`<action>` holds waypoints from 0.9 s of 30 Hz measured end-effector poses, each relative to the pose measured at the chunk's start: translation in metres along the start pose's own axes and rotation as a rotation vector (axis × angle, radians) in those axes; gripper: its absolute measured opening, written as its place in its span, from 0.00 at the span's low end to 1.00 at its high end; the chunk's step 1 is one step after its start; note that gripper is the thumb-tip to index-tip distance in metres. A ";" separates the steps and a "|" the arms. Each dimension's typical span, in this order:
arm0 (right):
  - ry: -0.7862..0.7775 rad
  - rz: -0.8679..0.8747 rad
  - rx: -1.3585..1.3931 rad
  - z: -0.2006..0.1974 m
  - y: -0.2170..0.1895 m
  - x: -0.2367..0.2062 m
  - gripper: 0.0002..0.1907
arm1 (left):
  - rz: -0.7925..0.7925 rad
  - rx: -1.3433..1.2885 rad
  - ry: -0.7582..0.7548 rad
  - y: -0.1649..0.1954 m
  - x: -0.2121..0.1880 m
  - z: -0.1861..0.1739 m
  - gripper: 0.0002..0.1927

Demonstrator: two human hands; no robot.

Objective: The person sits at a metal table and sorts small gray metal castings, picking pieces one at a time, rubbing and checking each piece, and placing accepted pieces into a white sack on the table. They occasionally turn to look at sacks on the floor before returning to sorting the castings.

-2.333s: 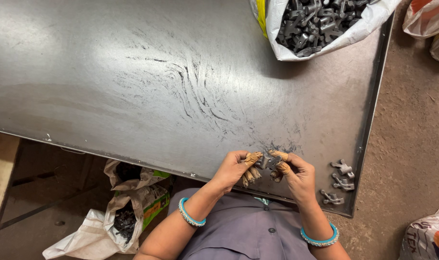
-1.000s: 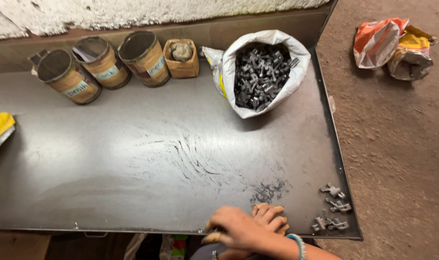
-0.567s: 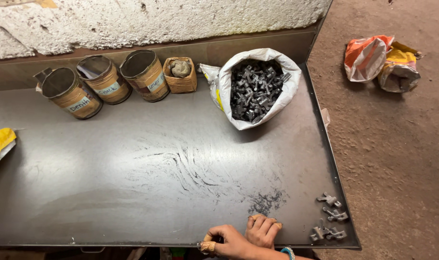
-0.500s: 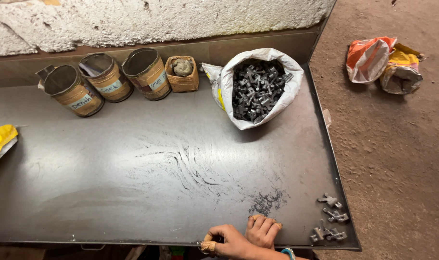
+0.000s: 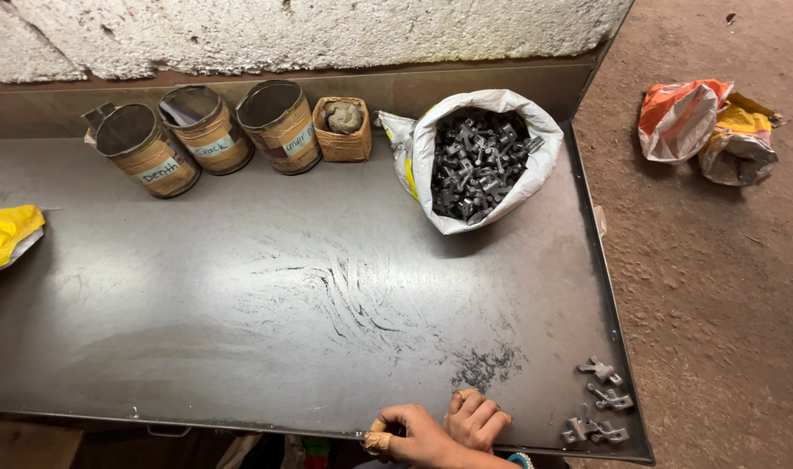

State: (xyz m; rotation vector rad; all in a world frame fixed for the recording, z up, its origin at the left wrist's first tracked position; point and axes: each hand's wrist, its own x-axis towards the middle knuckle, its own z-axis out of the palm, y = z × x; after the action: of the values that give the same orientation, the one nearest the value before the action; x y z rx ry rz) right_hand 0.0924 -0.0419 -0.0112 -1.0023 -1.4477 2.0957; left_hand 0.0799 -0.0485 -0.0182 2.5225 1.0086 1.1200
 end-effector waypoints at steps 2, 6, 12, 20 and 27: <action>0.008 -0.001 -0.009 0.000 0.000 0.001 0.12 | 0.013 0.006 0.021 -0.001 0.000 0.002 0.17; 0.012 -0.004 -0.006 0.000 0.000 0.002 0.11 | -0.008 0.031 0.035 -0.001 -0.001 0.004 0.15; 0.010 -0.024 0.021 -0.003 -0.002 0.003 0.10 | -0.015 0.010 0.082 -0.002 0.002 0.003 0.18; 0.015 -0.008 0.019 -0.003 -0.005 0.003 0.08 | -0.083 -0.051 0.069 0.000 -0.001 0.005 0.19; 0.022 -0.023 0.013 -0.002 -0.006 0.002 0.09 | -0.013 0.002 0.109 -0.001 0.000 0.002 0.16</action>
State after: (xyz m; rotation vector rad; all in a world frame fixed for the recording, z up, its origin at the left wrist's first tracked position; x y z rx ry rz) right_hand 0.0921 -0.0372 -0.0067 -0.9953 -1.4263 2.0689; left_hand 0.0810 -0.0472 -0.0201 2.4765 1.0510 1.2661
